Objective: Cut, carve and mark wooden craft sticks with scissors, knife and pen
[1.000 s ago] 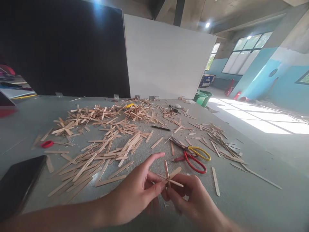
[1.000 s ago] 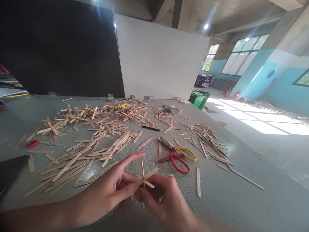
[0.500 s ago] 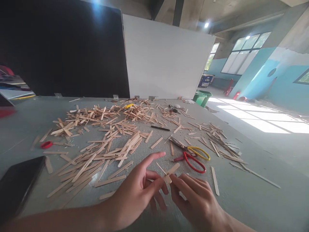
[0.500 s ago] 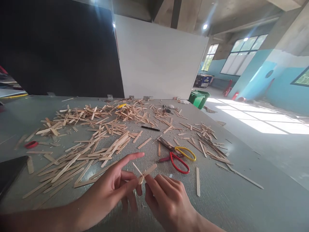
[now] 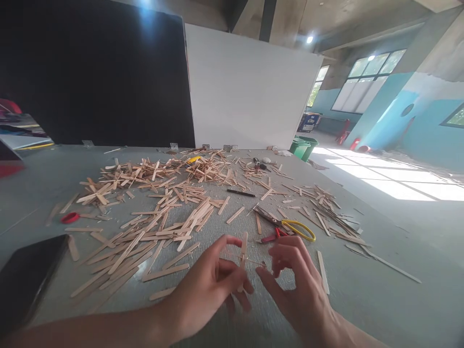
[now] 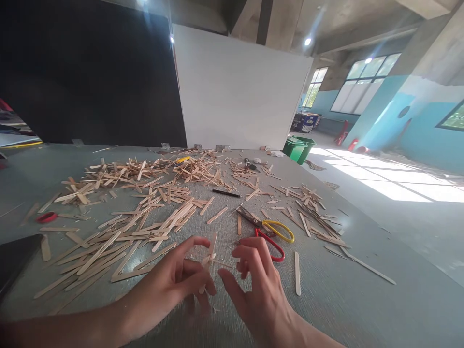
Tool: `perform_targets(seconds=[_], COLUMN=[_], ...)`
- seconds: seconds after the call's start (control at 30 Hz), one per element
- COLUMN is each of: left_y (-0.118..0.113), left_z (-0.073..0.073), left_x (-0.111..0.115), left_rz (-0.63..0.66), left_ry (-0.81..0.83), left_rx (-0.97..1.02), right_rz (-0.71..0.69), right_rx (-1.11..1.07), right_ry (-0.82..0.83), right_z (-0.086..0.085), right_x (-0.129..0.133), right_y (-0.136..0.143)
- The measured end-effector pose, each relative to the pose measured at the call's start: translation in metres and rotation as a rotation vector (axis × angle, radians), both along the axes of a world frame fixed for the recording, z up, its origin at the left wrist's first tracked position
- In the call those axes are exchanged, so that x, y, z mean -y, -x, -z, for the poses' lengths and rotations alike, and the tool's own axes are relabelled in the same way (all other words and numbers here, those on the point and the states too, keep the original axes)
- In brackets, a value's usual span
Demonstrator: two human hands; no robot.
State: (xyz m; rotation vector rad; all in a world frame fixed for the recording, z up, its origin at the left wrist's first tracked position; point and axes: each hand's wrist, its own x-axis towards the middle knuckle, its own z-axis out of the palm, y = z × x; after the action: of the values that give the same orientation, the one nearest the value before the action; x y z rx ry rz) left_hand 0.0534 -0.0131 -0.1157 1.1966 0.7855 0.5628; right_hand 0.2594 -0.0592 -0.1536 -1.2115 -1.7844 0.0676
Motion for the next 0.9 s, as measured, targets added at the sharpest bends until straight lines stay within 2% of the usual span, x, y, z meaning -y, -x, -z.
perform_targets(seconds=[0.17,0.27,0.47,0.67,0.8,0.9], left_y=[-0.003,-0.001,0.005,0.008,0.011,0.013], left_z=[0.001,0.003,0.004,0.003,0.003,0.003], left_x=[-0.001,0.001,0.007,0.013,0.013,0.011], left_rz=[-0.038,-0.023,0.059,0.223,0.207,0.208], left_ry=[-0.001,-0.019,-0.114,-0.28,-0.325,-0.334], left_rx=[0.032,0.02,-0.125,-0.284,-0.461,-0.464], right_rz=[-0.098,-0.081,-0.154,-0.204,-0.208,-0.249], right_rx=[-0.115,-0.158,-0.24,-0.288,-0.327,-0.394], right_ry=[0.322,0.386,0.544,0.58,0.606,0.619], right_z=[0.001,0.002,0.0,0.003,0.004,0.003], right_x=[-0.001,-0.001,-0.002,-0.002,-0.004,-0.007], right_y=[0.007,0.01,0.013,0.012,0.013,0.012])
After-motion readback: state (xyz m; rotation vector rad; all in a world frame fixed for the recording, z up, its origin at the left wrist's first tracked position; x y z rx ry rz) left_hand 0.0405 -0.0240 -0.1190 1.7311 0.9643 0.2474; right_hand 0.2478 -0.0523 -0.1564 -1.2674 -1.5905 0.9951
